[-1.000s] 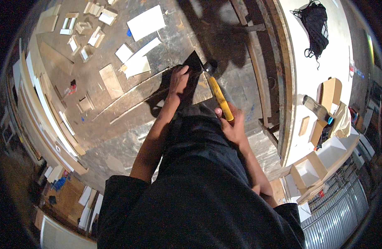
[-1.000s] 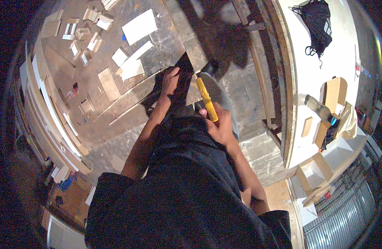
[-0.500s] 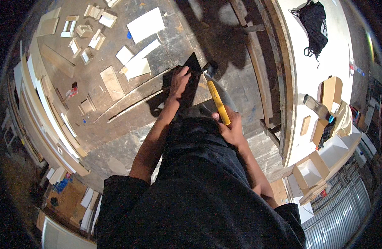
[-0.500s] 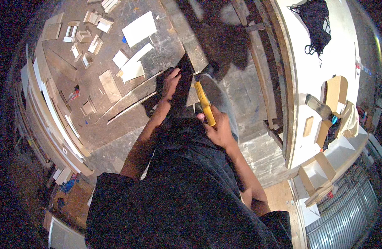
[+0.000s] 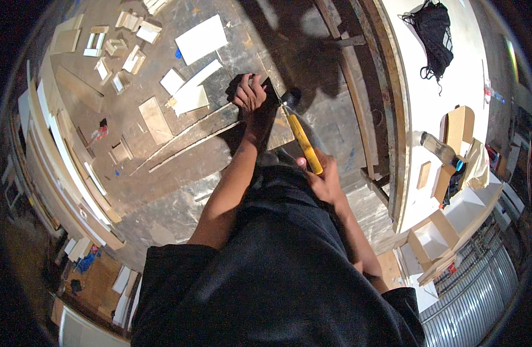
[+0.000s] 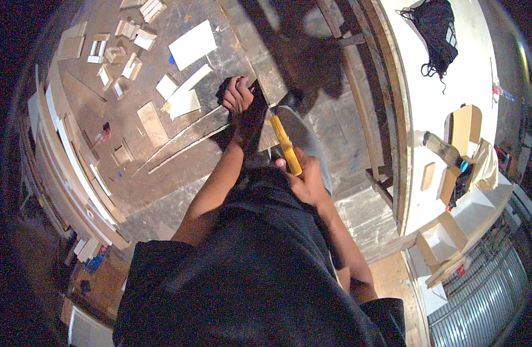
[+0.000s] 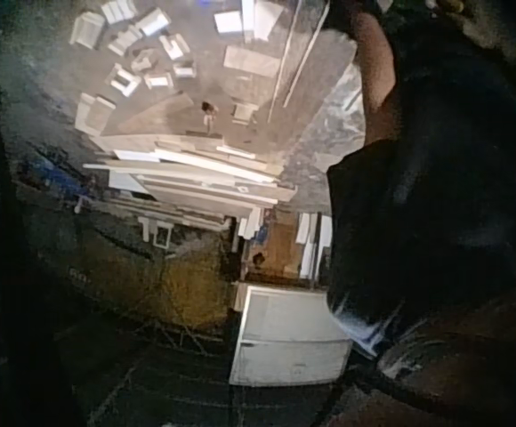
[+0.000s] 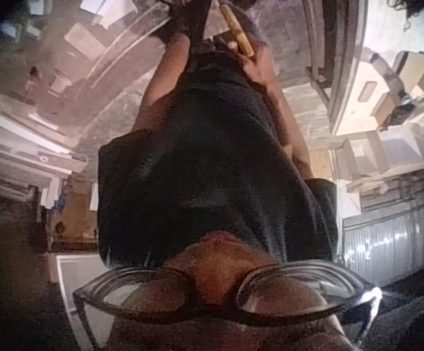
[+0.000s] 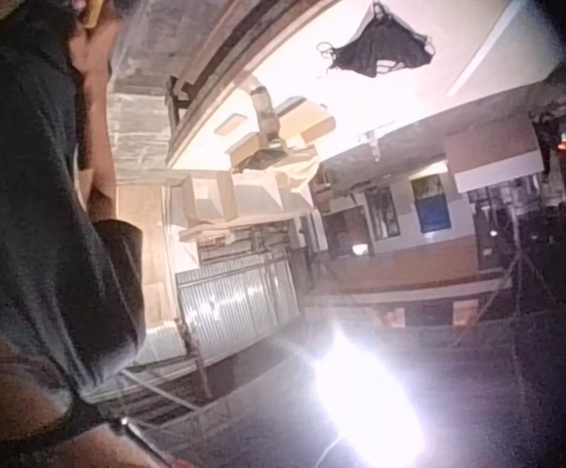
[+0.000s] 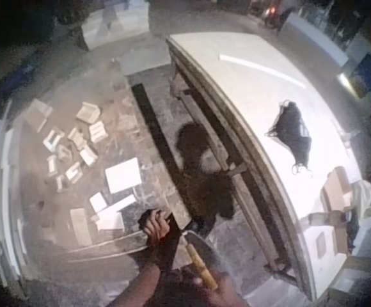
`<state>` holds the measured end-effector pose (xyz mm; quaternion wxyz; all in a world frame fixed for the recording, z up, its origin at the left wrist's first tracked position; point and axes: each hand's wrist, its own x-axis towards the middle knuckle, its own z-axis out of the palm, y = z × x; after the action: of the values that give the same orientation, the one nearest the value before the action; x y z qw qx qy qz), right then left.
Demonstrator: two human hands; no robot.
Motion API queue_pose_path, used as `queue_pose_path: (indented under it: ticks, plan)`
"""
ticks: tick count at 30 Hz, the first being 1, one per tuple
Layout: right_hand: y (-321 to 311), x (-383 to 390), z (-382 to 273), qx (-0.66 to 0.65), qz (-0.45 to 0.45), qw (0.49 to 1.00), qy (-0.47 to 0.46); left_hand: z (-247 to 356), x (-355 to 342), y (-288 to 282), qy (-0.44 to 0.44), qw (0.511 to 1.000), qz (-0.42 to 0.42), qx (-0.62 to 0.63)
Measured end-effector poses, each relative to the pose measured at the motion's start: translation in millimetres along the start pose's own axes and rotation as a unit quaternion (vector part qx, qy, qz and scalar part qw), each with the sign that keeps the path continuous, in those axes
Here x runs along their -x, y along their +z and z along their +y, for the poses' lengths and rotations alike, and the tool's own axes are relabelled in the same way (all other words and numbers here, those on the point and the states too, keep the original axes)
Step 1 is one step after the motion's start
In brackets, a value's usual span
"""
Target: The person uses a handsaw to cut a small wooden piece, applies glue to the cut edge, and then attaches it to a larger wooden assembly.
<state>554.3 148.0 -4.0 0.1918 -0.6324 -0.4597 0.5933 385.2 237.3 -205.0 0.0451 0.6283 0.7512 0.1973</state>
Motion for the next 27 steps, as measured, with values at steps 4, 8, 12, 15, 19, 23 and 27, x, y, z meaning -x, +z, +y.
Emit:
queue_pose_path:
  ticks: [4, 8, 12, 15, 19, 23, 27]
  plan:
    - [-1.1, -1.6, 7.5, 0.025, -0.007, 1.000, -0.011, 1.1, -3.3, 1.7, -0.004, 1.000, -0.001, -0.028]
    - [-0.9, -5.3, 4.0, 0.048, -0.019, 0.999, 0.009, -0.9, -3.8, 6.1, -0.019, 1.000, 0.005, -0.014]
    - [-3.6, -14.8, -15.2, 0.016, -0.019, 0.999, 0.039, -2.3, -1.2, 8.7, -0.023, 1.000, 0.014, 0.010]
    - [-2.8, -24.0, -23.4, -0.014, -0.015, 1.000, -0.006, 2.0, -1.2, 6.5, -0.022, 0.999, 0.020, 0.018]
    - [-3.7, -23.4, -31.3, 0.004, -0.024, 0.999, 0.045, -0.9, -2.3, 5.3, -0.025, 1.000, 0.001, -0.005]
    - [-6.1, -12.2, -42.2, 0.028, -0.030, 0.996, 0.080, -1.5, -2.8, 10.7, -0.037, 0.999, 0.011, -0.020]
    - [-3.3, -13.8, -17.2, 0.030, -0.015, 0.998, 0.057, 2.1, -3.3, 7.6, -0.035, 0.999, -0.002, -0.022]
